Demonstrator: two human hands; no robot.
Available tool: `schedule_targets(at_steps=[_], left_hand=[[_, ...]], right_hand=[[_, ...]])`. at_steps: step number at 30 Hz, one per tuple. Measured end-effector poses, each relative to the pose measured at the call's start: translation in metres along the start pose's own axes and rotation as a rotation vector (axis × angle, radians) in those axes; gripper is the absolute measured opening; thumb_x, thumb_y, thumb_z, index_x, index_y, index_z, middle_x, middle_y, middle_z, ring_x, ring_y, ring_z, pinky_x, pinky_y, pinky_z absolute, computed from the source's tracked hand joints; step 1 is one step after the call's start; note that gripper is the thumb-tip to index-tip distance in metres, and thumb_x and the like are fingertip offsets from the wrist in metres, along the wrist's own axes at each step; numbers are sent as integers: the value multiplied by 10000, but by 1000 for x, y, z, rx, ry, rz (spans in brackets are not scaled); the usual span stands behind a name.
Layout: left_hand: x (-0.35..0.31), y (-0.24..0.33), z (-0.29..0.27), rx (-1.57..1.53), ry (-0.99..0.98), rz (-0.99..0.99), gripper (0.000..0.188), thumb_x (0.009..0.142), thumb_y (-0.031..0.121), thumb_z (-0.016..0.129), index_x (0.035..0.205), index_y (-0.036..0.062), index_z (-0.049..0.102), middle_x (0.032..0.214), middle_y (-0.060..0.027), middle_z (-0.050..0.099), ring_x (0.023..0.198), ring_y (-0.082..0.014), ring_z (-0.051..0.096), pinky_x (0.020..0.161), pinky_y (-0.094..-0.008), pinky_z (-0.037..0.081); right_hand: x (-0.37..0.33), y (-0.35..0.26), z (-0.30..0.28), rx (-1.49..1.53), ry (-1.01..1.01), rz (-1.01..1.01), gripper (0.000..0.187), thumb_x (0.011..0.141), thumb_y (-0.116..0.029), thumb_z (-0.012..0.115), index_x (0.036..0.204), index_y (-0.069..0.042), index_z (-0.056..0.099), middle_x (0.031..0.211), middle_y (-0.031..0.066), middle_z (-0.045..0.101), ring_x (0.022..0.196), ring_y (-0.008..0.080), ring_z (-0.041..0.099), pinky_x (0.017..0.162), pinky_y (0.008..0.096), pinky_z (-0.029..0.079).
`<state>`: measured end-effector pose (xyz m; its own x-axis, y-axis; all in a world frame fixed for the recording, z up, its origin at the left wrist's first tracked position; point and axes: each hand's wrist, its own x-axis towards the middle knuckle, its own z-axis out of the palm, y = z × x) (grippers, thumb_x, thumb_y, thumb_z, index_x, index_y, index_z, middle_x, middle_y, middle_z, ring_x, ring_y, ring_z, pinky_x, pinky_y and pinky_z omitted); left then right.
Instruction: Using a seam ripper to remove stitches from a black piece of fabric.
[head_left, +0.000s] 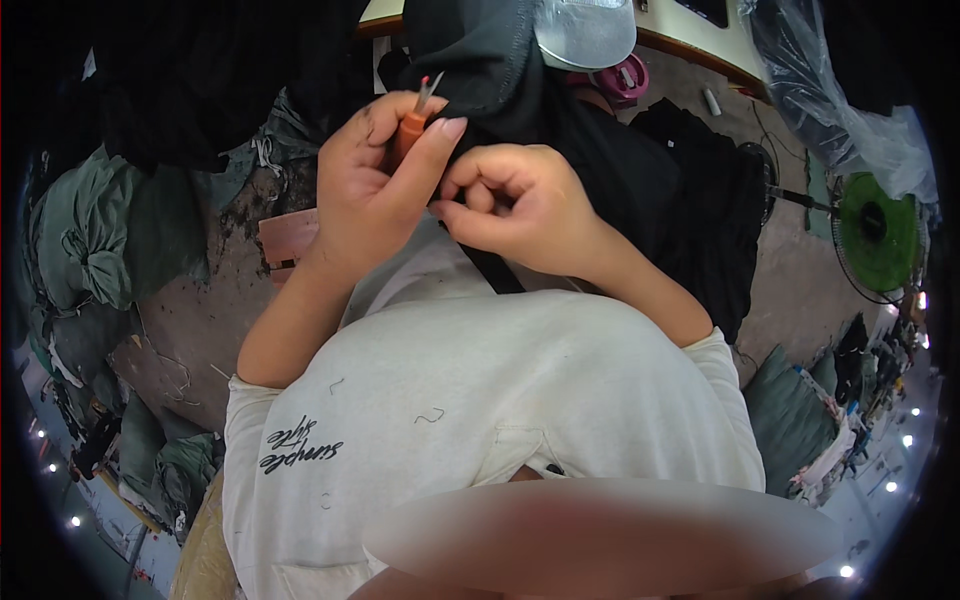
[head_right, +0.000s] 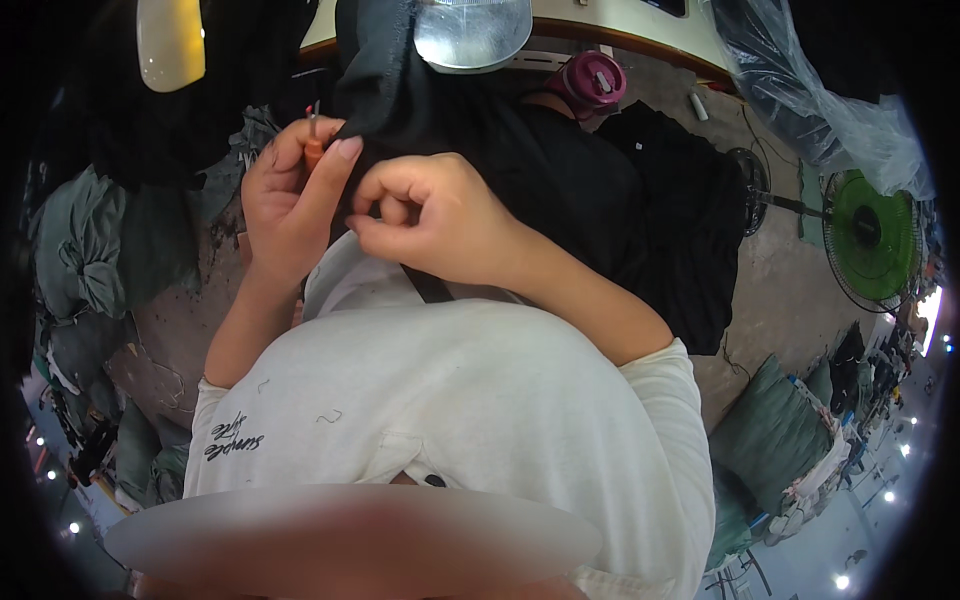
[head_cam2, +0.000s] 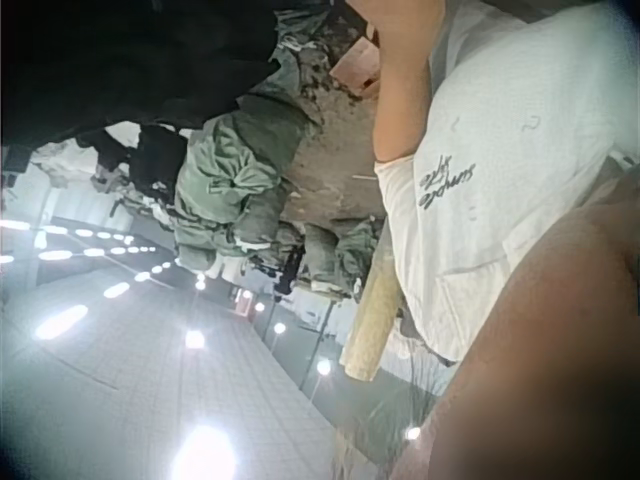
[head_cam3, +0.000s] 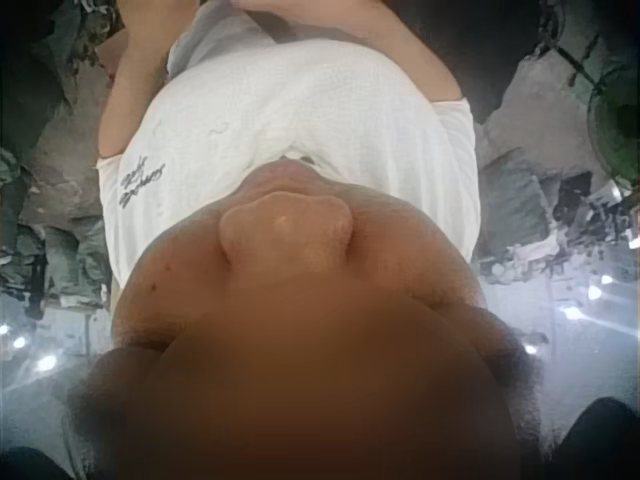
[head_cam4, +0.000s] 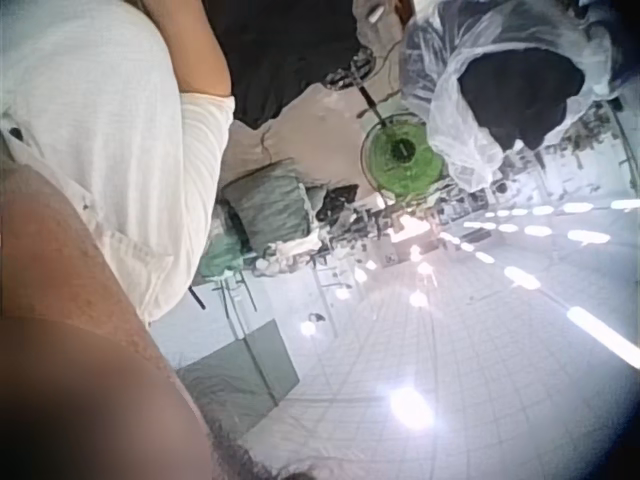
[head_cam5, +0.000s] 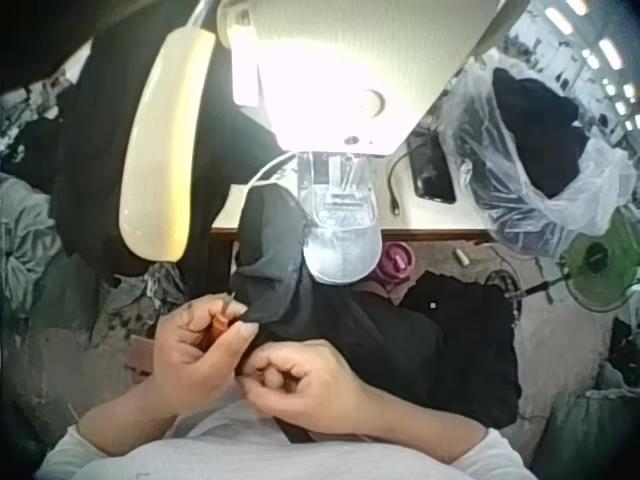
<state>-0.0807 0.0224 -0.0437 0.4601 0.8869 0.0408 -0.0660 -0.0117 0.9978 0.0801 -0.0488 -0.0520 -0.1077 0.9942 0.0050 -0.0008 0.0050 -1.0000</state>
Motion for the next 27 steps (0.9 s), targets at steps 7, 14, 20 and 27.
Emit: schedule_targets(at_steps=[7, 14, 20, 27], left_hand=[[-24, 27, -10, -72, -374, 89, 64, 964, 25, 657, 999, -19, 689, 862, -9, 669, 678, -27, 514, 612, -190, 410], [2, 49, 9, -127, -728, 207, 47, 903, 38, 734, 892, 3, 704, 765, -76, 676, 630, -129, 607, 591, -240, 458], [12, 45, 23, -205, -678, 198, 77, 905, 28, 729, 877, -8, 666, 743, -61, 632, 633, -108, 540, 589, -233, 414], [6, -2, 36, -243, -331, -13, 176, 993, 150, 696, 843, 65, 658, 681, 109, 506, 617, 27, 386, 541, -171, 296]], right_hand=[[-11, -65, -46, -654, 116, -659, 360, 653, -28, 782, 1008, -67, 737, 1084, 136, 694, 962, 287, 649, 841, 382, 526], [-22, -69, -63, -556, -191, -449, 502, 658, -31, 693, 1160, -20, 705, 933, 112, 687, 895, 271, 657, 965, 415, 460], [-53, -80, -86, -269, -79, -375, 263, 509, -100, 599, 732, -8, 705, 717, 85, 575, 665, 248, 526, 720, 385, 428], [-34, -11, -74, 138, -96, -257, 136, 823, -117, 615, 843, 16, 595, 780, 84, 587, 731, 160, 551, 663, 274, 429]])
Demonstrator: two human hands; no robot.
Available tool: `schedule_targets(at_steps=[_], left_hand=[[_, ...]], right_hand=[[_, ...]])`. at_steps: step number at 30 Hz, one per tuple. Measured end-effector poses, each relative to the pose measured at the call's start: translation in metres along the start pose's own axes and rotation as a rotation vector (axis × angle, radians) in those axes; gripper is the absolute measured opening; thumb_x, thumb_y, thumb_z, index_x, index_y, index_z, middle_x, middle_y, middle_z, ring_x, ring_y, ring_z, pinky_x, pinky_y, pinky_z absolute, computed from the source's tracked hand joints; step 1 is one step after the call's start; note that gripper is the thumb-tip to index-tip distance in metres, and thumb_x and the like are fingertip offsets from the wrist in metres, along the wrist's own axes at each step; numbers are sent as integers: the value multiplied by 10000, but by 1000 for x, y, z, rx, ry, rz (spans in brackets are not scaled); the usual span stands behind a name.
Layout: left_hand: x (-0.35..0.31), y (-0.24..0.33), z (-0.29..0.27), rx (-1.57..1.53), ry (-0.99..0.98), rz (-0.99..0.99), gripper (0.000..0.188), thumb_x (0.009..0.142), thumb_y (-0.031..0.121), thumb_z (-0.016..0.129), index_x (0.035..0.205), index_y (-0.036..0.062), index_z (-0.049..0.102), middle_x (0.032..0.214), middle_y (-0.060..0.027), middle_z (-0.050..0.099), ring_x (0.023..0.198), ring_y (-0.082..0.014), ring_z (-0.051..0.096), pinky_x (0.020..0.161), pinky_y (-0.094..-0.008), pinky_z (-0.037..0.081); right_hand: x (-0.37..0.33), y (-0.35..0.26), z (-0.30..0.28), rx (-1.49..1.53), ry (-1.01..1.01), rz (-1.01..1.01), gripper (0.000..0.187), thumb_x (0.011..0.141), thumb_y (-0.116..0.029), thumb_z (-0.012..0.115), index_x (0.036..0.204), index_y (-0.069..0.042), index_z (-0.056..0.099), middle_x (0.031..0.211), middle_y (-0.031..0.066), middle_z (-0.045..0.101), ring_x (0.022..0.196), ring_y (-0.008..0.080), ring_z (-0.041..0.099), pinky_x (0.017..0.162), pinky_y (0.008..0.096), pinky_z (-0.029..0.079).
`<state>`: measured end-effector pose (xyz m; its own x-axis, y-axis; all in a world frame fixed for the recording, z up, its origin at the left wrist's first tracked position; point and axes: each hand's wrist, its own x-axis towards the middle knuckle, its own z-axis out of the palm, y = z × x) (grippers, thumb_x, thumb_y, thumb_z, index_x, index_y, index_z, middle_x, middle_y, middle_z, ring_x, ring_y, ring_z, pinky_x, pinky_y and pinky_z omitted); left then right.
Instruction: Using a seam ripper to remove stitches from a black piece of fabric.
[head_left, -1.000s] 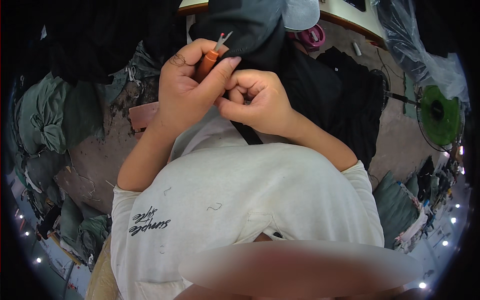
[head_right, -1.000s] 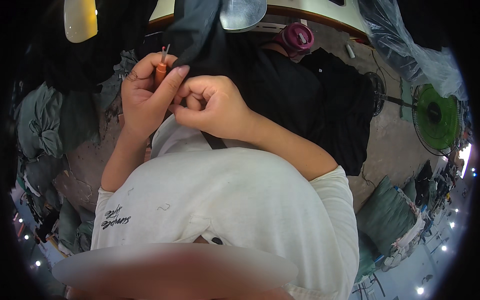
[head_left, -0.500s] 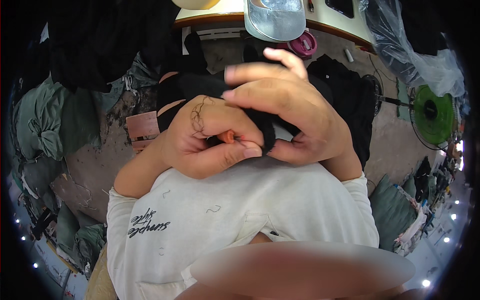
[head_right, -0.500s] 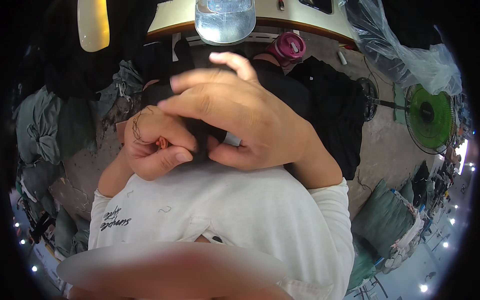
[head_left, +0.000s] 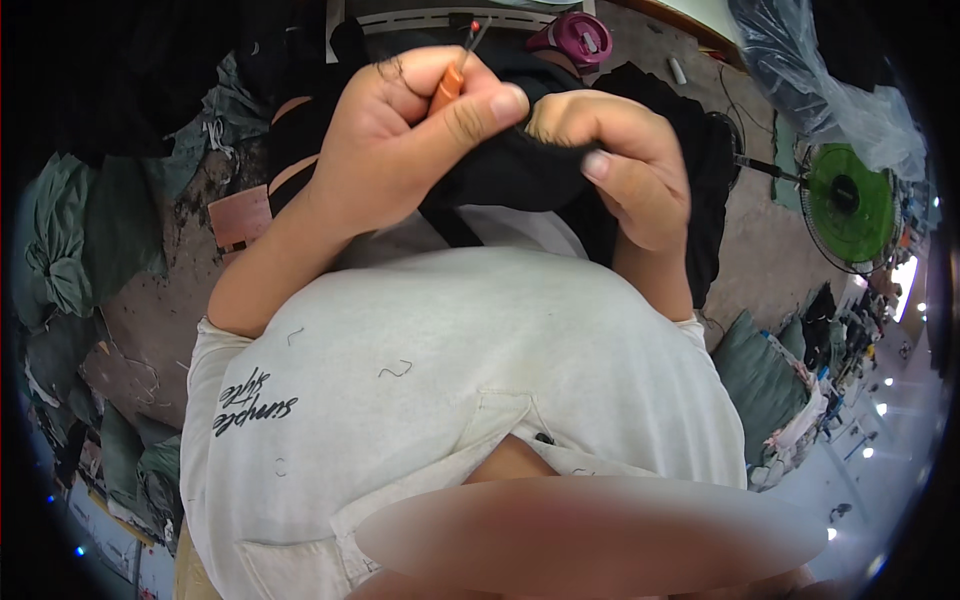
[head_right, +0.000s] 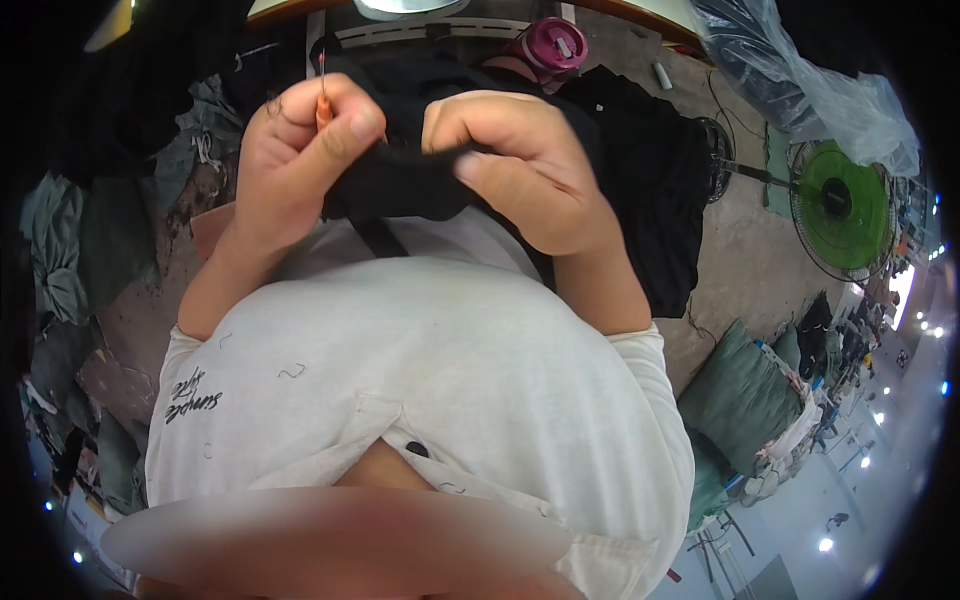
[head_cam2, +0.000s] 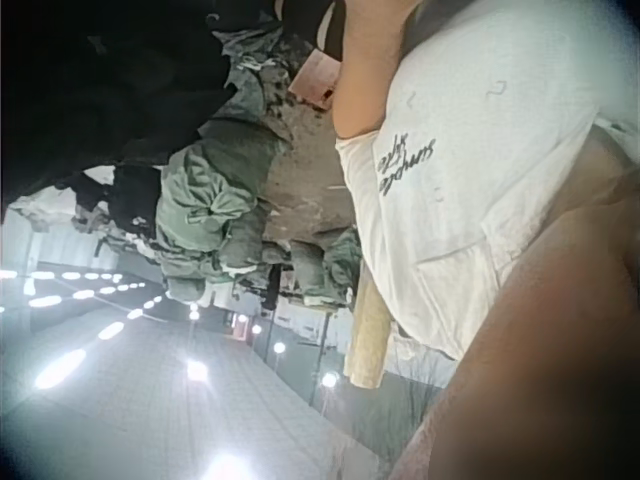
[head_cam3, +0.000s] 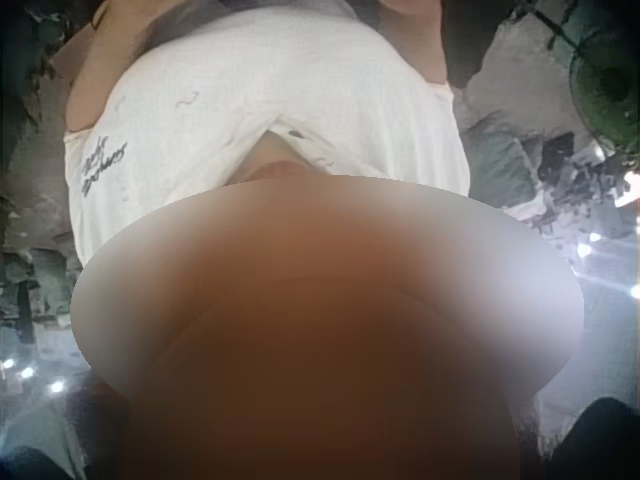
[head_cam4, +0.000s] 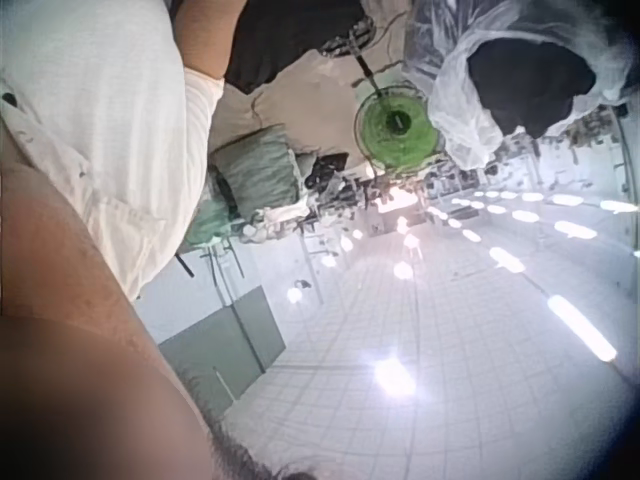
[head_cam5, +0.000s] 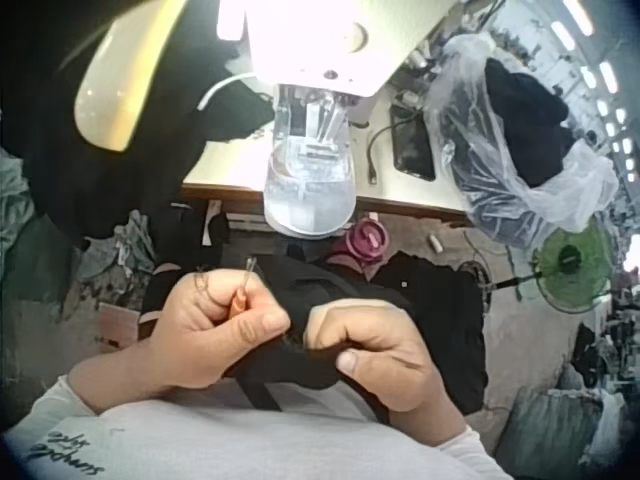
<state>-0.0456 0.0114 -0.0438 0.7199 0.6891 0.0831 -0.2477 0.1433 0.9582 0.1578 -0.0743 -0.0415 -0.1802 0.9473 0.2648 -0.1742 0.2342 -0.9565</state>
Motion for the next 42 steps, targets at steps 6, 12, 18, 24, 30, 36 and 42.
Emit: schedule_targets(at_steps=[6, 12, 18, 24, 30, 36, 42], left_hand=[[-1, -11, -27, 237, 137, -38, 163, 1027, 163, 634, 904, 58, 653, 744, 87, 534, 639, 15, 418, 572, -156, 333], [-13, 20, -22, 249, 392, 39, 357, 1080, 142, 484, 1401, 5, 561, 759, 18, 571, 572, -20, 446, 492, -161, 370], [-34, 30, -28, 231, -119, -224, 477, 1078, 148, 402, 1530, -5, 377, 672, 9, 510, 583, -28, 384, 561, -185, 308], [-34, 20, -31, 275, -144, -256, 472, 1076, 116, 407, 1542, 42, 384, 684, 21, 506, 636, -41, 450, 596, -190, 351], [-31, 14, -33, 330, -143, -226, 438, 1068, 81, 425, 1502, 44, 467, 920, 4, 584, 661, -42, 456, 604, -198, 379], [-27, 12, -35, 363, -134, -222, 432, 1066, 57, 413, 1490, 42, 490, 967, 15, 582, 663, -24, 407, 604, -185, 370], [-28, 8, -39, 240, -104, -210, 428, 1069, 65, 400, 1485, 29, 492, 839, 53, 525, 644, -13, 358, 584, -171, 324]], right_hand=[[5, 13, 30, -38, 245, 297, 96, 912, -60, 723, 970, 12, 699, 847, -6, 660, 754, 47, 576, 681, 212, 463], [8, 28, 27, -65, 308, 264, 140, 946, -110, 720, 975, 26, 736, 859, 5, 704, 774, 48, 600, 699, 211, 478], [14, 30, 31, -6, 324, 238, 144, 964, -108, 696, 1010, 21, 742, 828, -12, 678, 739, 35, 563, 658, 191, 438], [15, 31, 32, 76, 355, 257, 172, 990, -106, 651, 1060, 31, 729, 799, -48, 629, 705, -1, 495, 607, 173, 379], [15, 31, 28, 38, 369, 281, 171, 995, -106, 645, 1051, 34, 727, 786, -54, 615, 691, -5, 481, 588, 171, 361], [16, 33, 26, -49, 361, 267, 159, 997, -111, 649, 1016, 25, 730, 772, -60, 599, 680, -12, 459, 572, 173, 341], [17, 32, 27, -136, 320, 208, 119, 942, -77, 702, 1007, 18, 731, 870, 2, 697, 780, 48, 600, 695, 197, 471]])
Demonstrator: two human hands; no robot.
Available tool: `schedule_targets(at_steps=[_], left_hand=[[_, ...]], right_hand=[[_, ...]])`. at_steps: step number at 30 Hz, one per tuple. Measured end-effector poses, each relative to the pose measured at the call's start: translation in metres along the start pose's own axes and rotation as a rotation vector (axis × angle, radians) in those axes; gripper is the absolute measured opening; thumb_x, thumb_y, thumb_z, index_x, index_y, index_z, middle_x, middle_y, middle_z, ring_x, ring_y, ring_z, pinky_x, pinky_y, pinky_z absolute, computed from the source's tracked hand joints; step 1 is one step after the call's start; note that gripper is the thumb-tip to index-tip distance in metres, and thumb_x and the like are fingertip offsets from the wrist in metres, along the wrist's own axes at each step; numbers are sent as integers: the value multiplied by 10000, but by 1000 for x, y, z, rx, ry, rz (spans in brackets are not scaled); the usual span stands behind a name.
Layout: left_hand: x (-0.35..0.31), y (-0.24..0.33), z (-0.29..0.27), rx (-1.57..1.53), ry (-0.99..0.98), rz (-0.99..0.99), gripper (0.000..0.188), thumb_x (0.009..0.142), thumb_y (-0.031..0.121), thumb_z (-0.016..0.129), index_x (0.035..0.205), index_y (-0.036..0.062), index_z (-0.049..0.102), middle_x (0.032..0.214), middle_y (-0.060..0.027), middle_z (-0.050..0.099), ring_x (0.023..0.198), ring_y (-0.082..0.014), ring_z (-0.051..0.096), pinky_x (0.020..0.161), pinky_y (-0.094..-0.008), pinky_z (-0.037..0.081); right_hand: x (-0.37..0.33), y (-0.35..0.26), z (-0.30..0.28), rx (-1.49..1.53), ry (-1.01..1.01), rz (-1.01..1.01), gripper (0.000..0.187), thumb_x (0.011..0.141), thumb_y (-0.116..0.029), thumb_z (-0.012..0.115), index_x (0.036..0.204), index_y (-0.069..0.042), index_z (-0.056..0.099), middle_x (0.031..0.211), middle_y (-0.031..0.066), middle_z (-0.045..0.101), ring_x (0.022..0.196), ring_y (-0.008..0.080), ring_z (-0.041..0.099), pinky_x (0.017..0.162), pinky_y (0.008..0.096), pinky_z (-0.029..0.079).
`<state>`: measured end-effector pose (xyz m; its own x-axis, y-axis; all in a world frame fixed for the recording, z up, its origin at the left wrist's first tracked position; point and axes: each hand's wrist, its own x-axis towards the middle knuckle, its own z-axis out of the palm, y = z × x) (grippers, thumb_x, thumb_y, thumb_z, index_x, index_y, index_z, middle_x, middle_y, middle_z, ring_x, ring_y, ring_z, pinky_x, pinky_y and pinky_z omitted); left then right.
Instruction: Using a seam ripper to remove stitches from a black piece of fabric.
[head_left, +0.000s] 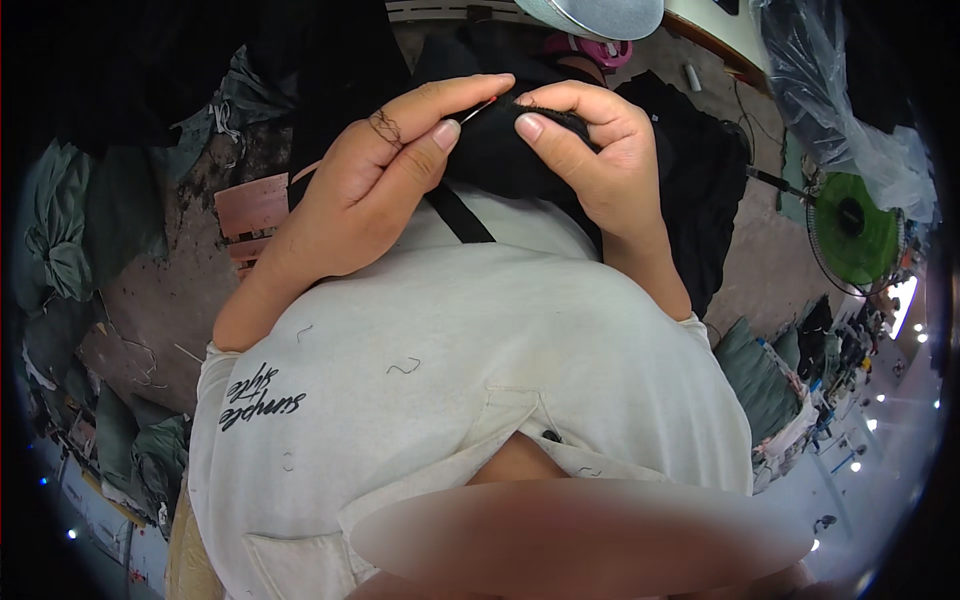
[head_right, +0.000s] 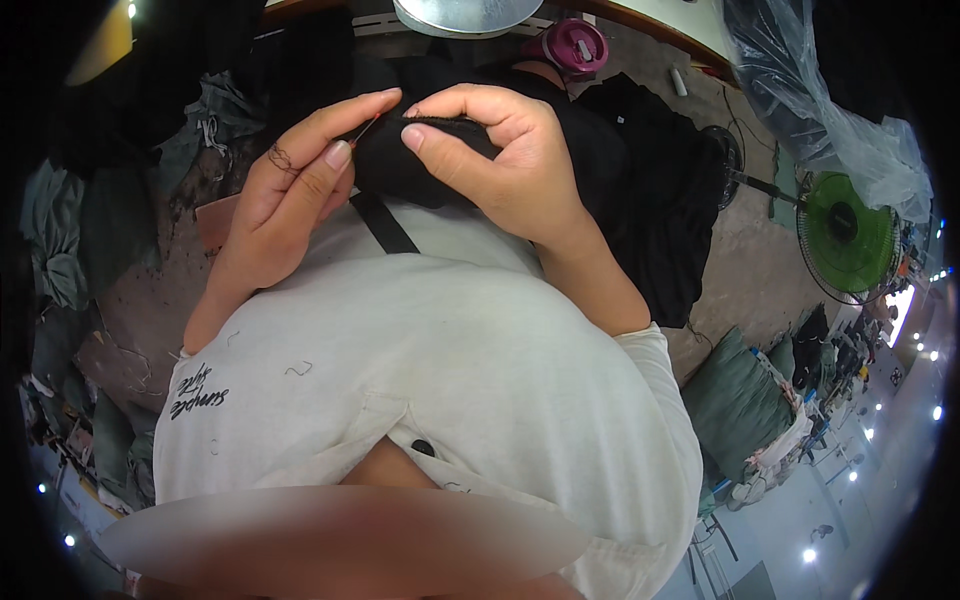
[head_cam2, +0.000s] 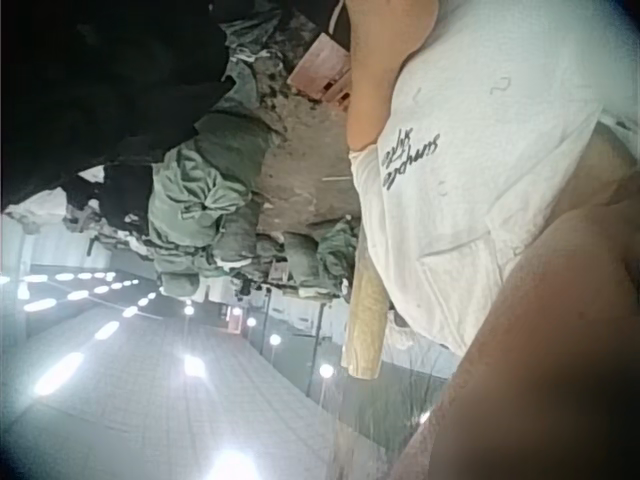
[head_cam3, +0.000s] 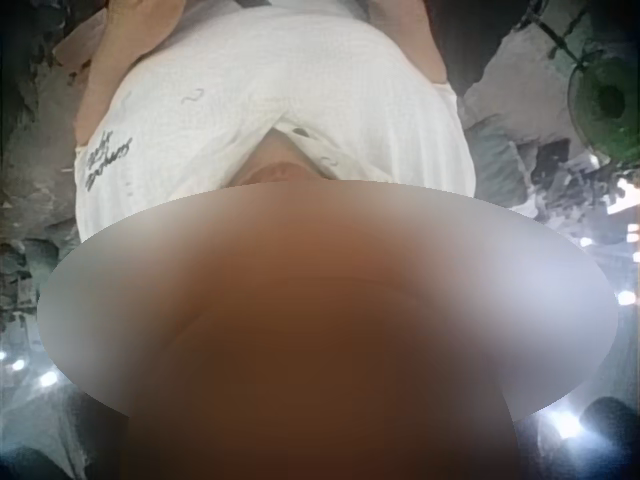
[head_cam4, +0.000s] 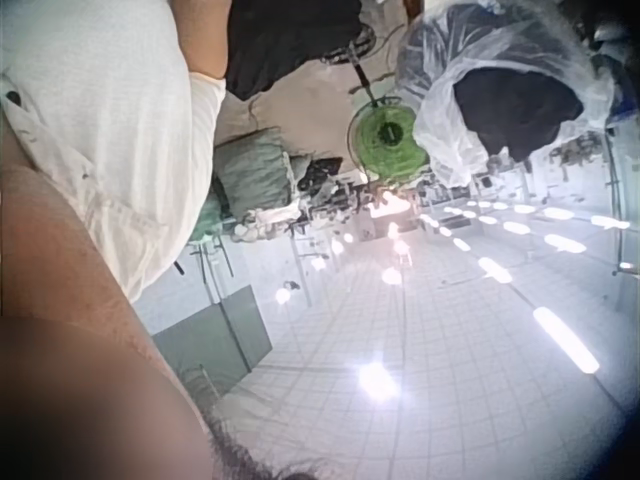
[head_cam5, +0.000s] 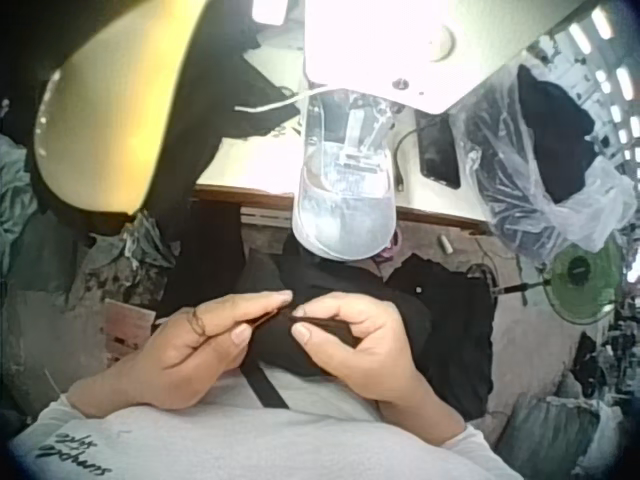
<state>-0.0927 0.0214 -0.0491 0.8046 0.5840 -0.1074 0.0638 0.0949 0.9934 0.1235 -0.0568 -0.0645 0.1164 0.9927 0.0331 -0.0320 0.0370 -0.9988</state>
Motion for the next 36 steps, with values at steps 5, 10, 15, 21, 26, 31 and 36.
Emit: schedule_targets(at_steps=[5, 10, 15, 21, 26, 31, 36], left_hand=[[-2, 7, -2, 38, -35, 55, 433, 1054, 57, 432, 1482, 23, 492, 814, 67, 511, 639, -9, 348, 593, -175, 320], [-3, 6, 3, 238, -3, 78, 438, 1036, 31, 462, 1471, 50, 507, 811, 40, 534, 650, -24, 392, 611, -198, 344], [-5, 8, 1, 306, -9, 60, 435, 1028, 28, 472, 1460, 59, 520, 828, 10, 563, 653, -37, 424, 620, -207, 360], [-4, 7, 4, 355, -9, 58, 428, 1020, 24, 481, 1442, 57, 536, 877, -13, 616, 664, -51, 470, 643, -220, 398], [-1, -3, 7, 386, 48, 208, 420, 1021, 14, 475, 1432, 59, 547, 926, -6, 644, 679, -60, 503, 662, -223, 419], [-2, -2, 2, 31, 72, 104, 406, 1058, 84, 424, 1446, -3, 510, 707, 43, 498, 590, -14, 382, 557, -172, 323], [-6, 17, -22, -474, 170, 81, 409, 1081, 151, 404, 1457, 12, 487, 576, 53, 399, 458, 3, 298, 423, -155, 264]], right_hand=[[2, 3, -1, 34, 19, 34, 106, 934, -74, 712, 995, 10, 733, 902, 9, 712, 813, 57, 618, 731, 201, 485], [0, 0, 3, 50, 45, 58, 134, 978, -115, 680, 971, 8, 734, 782, -53, 630, 693, 2, 504, 599, 174, 381], [-1, 0, 5, 46, 52, 57, 172, 997, -140, 664, 943, 5, 738, 689, -90, 543, 615, -17, 408, 525, 183, 292], [-4, 1, 6, 53, 61, 81, 191, 1004, -153, 658, 937, 7, 740, 691, -89, 543, 619, -18, 409, 528, 184, 292], [-6, 2, 6, 48, 52, 86, 192, 1004, -153, 658, 936, 6, 741, 713, -81, 580, 636, -16, 443, 546, 172, 323], [-5, 3, 4, 128, 37, 84, 153, 994, -127, 667, 1013, 12, 730, 819, -40, 656, 731, 0, 534, 637, 166, 414], [-1, -2, -2, -57, -98, -128, 294, 976, -86, 678, 1257, 1, 669, 1202, 98, 705, 1040, 127, 675, 928, 204, 504]])
